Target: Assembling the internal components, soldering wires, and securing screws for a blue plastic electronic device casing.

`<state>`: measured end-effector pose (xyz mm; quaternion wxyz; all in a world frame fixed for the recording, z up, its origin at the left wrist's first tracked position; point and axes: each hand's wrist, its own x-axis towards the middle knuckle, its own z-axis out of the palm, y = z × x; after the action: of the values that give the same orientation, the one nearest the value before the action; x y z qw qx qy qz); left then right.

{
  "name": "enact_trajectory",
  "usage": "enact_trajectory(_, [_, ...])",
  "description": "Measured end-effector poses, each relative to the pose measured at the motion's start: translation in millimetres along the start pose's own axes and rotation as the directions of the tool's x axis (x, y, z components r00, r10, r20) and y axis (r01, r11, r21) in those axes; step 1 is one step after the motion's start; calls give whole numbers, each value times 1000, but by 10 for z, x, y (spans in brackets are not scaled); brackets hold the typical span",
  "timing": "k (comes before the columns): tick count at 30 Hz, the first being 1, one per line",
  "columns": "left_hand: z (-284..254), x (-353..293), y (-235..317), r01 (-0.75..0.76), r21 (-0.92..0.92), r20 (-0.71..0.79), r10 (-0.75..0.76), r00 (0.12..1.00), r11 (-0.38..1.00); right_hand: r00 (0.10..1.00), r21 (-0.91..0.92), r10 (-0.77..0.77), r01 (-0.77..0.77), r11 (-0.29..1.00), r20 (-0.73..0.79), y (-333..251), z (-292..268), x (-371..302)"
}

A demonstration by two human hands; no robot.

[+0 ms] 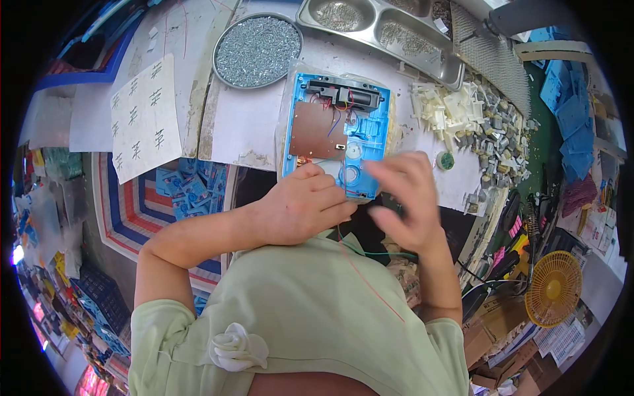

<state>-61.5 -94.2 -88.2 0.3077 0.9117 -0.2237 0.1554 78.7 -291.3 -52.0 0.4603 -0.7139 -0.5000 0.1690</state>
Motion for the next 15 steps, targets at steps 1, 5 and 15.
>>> enact_trajectory(1, [29, -49, -24, -28, -14, -21, 28, 999, 1000, 983, -368, -162, 182, 912, 84, 101, 76, 109])
enact_trajectory(5, [-219, -331, -65, 80, 41, -149, -73, 986, 996, 983, -430, -147, 182, 884, 114, 113, 290, 90])
enact_trajectory(15, [-38, -860, -1, 298, -40, 114, -292, 950, 954, 985, -404, -166, 172, 898, 51, -59, 872, 272])
